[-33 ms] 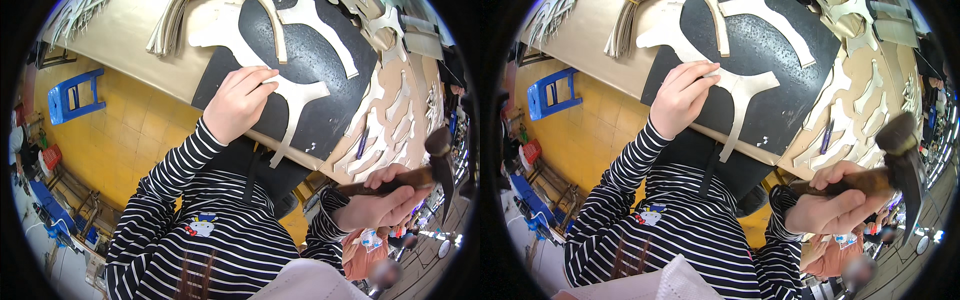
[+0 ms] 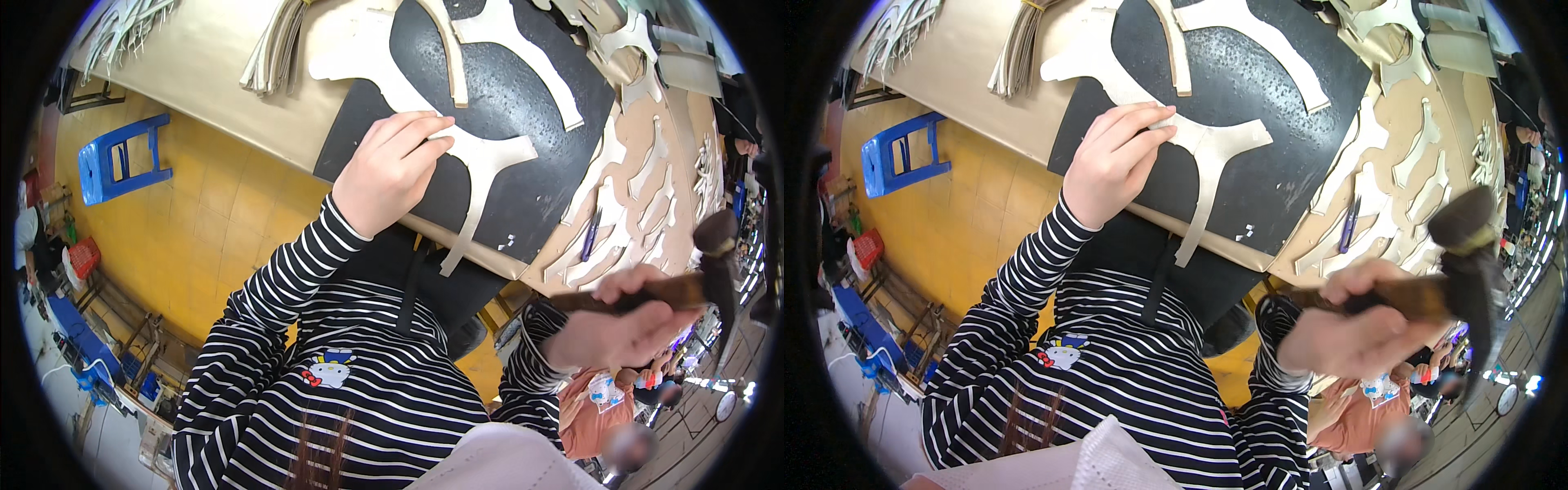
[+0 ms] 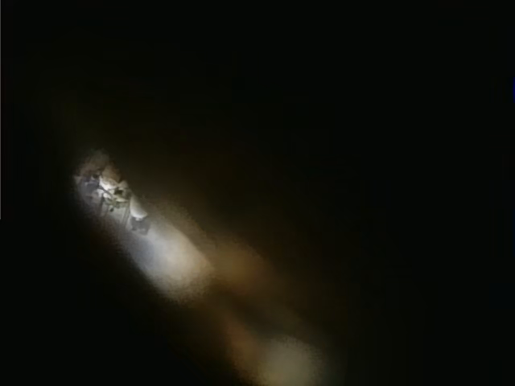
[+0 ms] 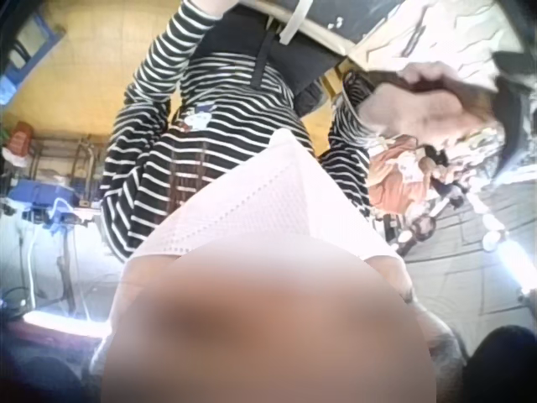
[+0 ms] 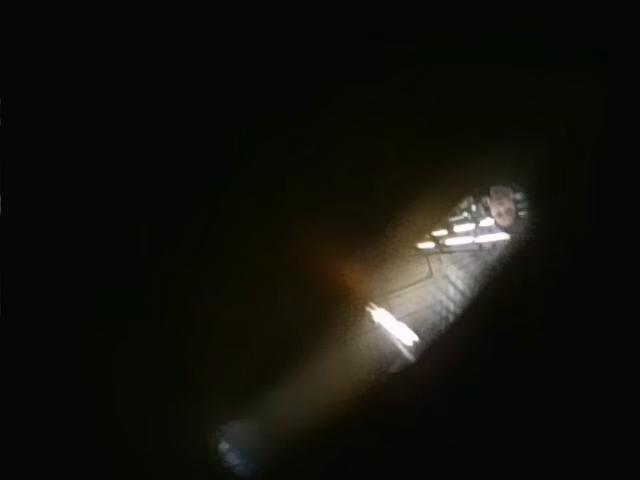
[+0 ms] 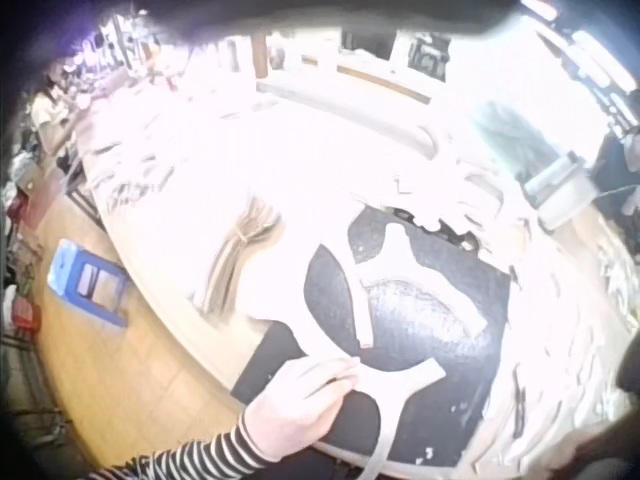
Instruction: The person repeatedly picks up Y-shaped fabric pieces, places them on a black cutting mat, and uses a metal file to smooth or trim the edges. After each piece is worked on, it is set aside on the table. The process is repeated for multiple pieces throughout the clip.
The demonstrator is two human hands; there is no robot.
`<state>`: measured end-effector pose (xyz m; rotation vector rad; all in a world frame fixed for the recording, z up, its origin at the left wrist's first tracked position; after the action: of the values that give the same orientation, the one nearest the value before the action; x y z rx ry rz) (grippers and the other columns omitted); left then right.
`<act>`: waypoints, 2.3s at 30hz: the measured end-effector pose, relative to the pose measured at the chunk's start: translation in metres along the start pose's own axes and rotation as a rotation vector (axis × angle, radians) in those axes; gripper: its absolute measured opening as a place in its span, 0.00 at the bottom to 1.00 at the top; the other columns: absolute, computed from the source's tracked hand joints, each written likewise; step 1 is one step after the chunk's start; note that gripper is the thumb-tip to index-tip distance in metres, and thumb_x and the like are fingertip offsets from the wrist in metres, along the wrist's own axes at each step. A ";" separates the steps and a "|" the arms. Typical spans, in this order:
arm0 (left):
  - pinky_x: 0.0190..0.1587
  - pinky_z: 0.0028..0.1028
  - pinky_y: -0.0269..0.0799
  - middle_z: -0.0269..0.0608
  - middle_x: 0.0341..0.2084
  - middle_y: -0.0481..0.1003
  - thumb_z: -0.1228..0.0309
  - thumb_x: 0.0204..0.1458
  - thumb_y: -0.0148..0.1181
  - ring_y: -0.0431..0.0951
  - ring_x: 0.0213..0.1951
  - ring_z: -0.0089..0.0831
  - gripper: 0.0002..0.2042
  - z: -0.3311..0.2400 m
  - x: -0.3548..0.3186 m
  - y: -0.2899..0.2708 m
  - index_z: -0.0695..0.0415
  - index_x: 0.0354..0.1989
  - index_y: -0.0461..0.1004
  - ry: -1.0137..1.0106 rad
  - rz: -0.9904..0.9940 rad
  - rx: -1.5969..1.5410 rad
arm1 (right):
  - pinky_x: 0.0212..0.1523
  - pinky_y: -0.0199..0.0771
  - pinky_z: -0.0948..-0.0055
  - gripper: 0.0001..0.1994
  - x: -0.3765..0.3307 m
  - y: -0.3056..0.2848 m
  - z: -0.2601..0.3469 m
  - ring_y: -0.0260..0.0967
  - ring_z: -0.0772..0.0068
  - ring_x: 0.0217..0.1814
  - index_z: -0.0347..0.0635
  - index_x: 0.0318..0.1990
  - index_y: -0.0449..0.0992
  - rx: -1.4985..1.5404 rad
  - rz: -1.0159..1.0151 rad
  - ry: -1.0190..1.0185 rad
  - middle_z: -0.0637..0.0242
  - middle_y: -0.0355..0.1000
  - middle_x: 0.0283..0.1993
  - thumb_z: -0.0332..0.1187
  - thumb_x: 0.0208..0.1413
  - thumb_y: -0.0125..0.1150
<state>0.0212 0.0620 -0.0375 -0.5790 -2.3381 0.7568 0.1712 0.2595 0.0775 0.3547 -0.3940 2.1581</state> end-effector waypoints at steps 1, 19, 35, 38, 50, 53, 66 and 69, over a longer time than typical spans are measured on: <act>0.53 0.35 0.74 0.40 0.47 0.80 0.85 0.45 0.62 0.78 0.51 0.39 0.13 0.002 0.001 -0.001 0.62 0.41 0.80 -0.002 -0.002 -0.013 | 0.24 0.64 0.79 0.14 -0.001 0.020 -0.006 0.65 0.74 0.26 0.31 0.54 0.72 -0.012 0.078 -0.089 0.61 0.69 0.31 0.30 0.68 0.45; 0.54 0.36 0.76 0.44 0.44 0.80 0.89 0.43 0.57 0.79 0.50 0.43 0.14 0.007 0.002 -0.004 0.66 0.38 0.79 -0.013 -0.054 -0.081 | 0.30 0.72 0.72 0.14 -0.017 0.058 -0.011 0.71 0.69 0.27 0.33 0.56 0.75 -0.693 0.638 -0.307 0.54 0.75 0.33 0.23 0.64 0.54; 0.70 0.51 0.51 0.38 0.66 0.64 0.62 0.54 0.65 0.56 0.71 0.49 0.17 -0.003 0.010 0.012 0.50 0.52 0.77 -0.055 0.172 0.197 | 0.34 0.71 0.65 0.24 -0.023 0.029 -0.074 0.71 0.63 0.30 0.44 0.64 0.73 -0.798 0.415 -0.018 0.56 0.75 0.34 0.23 0.59 0.62; 0.72 0.53 0.45 0.34 0.53 0.74 0.66 0.53 0.66 0.65 0.66 0.40 0.13 -0.002 0.016 0.010 0.51 0.47 0.77 -0.044 0.188 0.114 | 0.38 0.72 0.67 0.24 -0.014 0.029 -0.087 0.72 0.63 0.35 0.44 0.64 0.73 -1.020 0.406 0.076 0.55 0.74 0.41 0.25 0.59 0.63; 0.68 0.45 0.54 0.36 0.33 0.81 0.69 0.55 0.65 0.79 0.42 0.33 0.07 -0.033 0.033 -0.032 0.56 0.40 0.82 -0.255 0.349 -0.483 | 0.39 0.69 0.81 0.12 -0.046 0.075 -0.055 0.69 0.83 0.35 0.33 0.45 0.81 0.514 0.523 0.979 0.70 0.77 0.33 0.34 0.64 0.63; 0.70 0.44 0.51 0.33 0.32 0.81 0.72 0.56 0.65 0.79 0.39 0.25 0.07 -0.035 0.035 -0.031 0.59 0.41 0.82 -0.301 0.384 -0.588 | 0.37 0.67 0.80 0.13 -0.044 0.077 -0.053 0.68 0.84 0.34 0.34 0.45 0.80 0.577 0.559 1.014 0.69 0.77 0.35 0.36 0.64 0.61; 0.57 0.26 0.66 0.37 0.36 0.80 0.78 0.57 0.64 0.80 0.40 0.20 0.09 -0.033 0.029 -0.021 0.67 0.45 0.79 -0.459 0.482 -0.818 | 0.36 0.62 0.78 0.17 -0.052 0.079 -0.058 0.62 0.81 0.32 0.34 0.47 0.78 0.781 0.615 1.167 0.70 0.73 0.33 0.42 0.66 0.58; 0.50 0.19 0.70 0.39 0.39 0.79 0.79 0.56 0.64 0.79 0.42 0.22 0.10 -0.035 0.028 -0.020 0.69 0.46 0.79 -0.503 0.491 -0.859 | 0.36 0.61 0.78 0.17 -0.054 0.082 -0.057 0.61 0.81 0.32 0.34 0.46 0.78 0.884 0.634 1.200 0.71 0.72 0.33 0.42 0.66 0.56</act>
<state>0.0202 0.0756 0.0097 -1.5106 -2.9996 0.0200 0.1286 0.1980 -0.0074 -0.7088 1.2855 2.5761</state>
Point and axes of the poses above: each hand's wrist, its own x-axis towards the middle knuckle, its own y-axis out of the palm, z = x × y, the point moved 5 cm from there along x, towards the middle knuckle
